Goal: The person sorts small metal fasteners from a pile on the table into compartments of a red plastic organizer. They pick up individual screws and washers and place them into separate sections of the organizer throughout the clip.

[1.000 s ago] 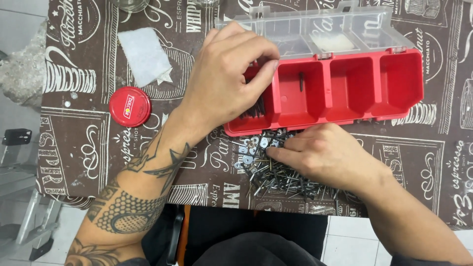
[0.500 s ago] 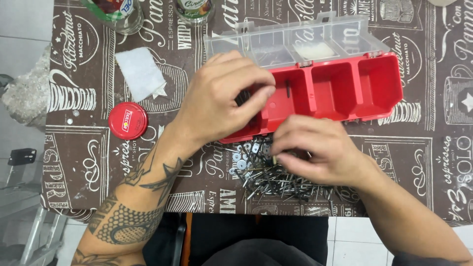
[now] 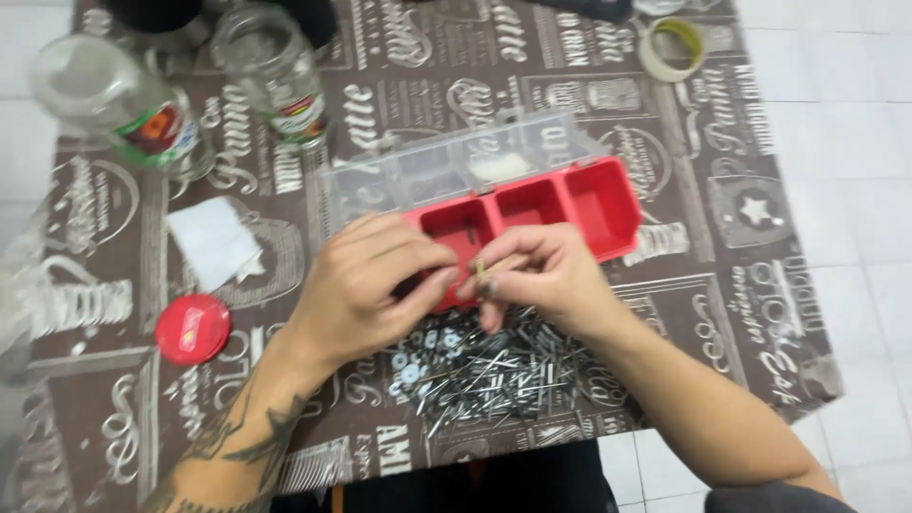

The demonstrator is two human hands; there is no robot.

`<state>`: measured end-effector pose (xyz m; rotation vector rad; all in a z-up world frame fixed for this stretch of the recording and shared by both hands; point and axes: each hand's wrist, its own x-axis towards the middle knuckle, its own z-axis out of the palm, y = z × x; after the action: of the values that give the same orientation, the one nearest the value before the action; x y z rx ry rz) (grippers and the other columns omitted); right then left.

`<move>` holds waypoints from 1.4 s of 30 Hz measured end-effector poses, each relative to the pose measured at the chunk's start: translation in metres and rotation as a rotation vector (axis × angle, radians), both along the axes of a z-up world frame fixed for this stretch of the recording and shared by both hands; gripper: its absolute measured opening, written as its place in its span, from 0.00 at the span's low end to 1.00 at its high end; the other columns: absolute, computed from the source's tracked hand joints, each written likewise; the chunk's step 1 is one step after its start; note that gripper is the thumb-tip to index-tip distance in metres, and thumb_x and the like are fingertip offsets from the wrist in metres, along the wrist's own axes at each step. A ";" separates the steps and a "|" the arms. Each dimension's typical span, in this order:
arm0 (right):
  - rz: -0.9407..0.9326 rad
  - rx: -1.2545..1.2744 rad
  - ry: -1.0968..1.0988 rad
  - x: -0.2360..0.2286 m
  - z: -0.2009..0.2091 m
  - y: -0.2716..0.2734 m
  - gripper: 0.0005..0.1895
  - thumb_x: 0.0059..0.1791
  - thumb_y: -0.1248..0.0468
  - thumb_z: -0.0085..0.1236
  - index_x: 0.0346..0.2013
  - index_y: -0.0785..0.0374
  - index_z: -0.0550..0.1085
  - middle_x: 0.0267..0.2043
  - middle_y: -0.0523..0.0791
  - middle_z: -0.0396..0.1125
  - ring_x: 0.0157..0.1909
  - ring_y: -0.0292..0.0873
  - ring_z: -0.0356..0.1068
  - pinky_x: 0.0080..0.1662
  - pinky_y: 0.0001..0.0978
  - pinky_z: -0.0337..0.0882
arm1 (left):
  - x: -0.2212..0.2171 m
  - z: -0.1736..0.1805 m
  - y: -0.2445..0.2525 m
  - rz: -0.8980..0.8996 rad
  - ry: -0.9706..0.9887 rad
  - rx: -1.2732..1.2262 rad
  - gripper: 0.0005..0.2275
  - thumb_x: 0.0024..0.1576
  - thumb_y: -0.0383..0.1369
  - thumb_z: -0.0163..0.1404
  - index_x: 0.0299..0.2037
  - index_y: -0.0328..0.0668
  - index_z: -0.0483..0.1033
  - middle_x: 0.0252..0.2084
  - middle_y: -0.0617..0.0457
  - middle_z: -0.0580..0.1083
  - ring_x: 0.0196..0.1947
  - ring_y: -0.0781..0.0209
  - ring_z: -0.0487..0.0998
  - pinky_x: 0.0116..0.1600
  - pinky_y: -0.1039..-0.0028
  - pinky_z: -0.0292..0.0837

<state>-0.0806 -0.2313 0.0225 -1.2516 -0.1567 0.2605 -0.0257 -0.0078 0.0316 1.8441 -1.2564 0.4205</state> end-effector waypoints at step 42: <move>0.021 0.006 0.051 0.003 -0.010 0.002 0.03 0.53 0.70 0.58 0.41 0.66 0.73 0.27 0.45 0.72 0.20 0.31 0.69 0.25 0.17 0.72 | -0.011 -0.014 -0.003 0.141 0.008 0.145 0.25 0.48 0.34 0.64 0.55 0.34 0.75 0.41 0.47 0.80 0.37 0.58 0.81 0.49 0.67 0.79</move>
<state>-0.0777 -0.2294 0.0128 -1.2366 -0.1270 0.3098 -0.0369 -0.0106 0.0181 2.0636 -1.1823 0.4060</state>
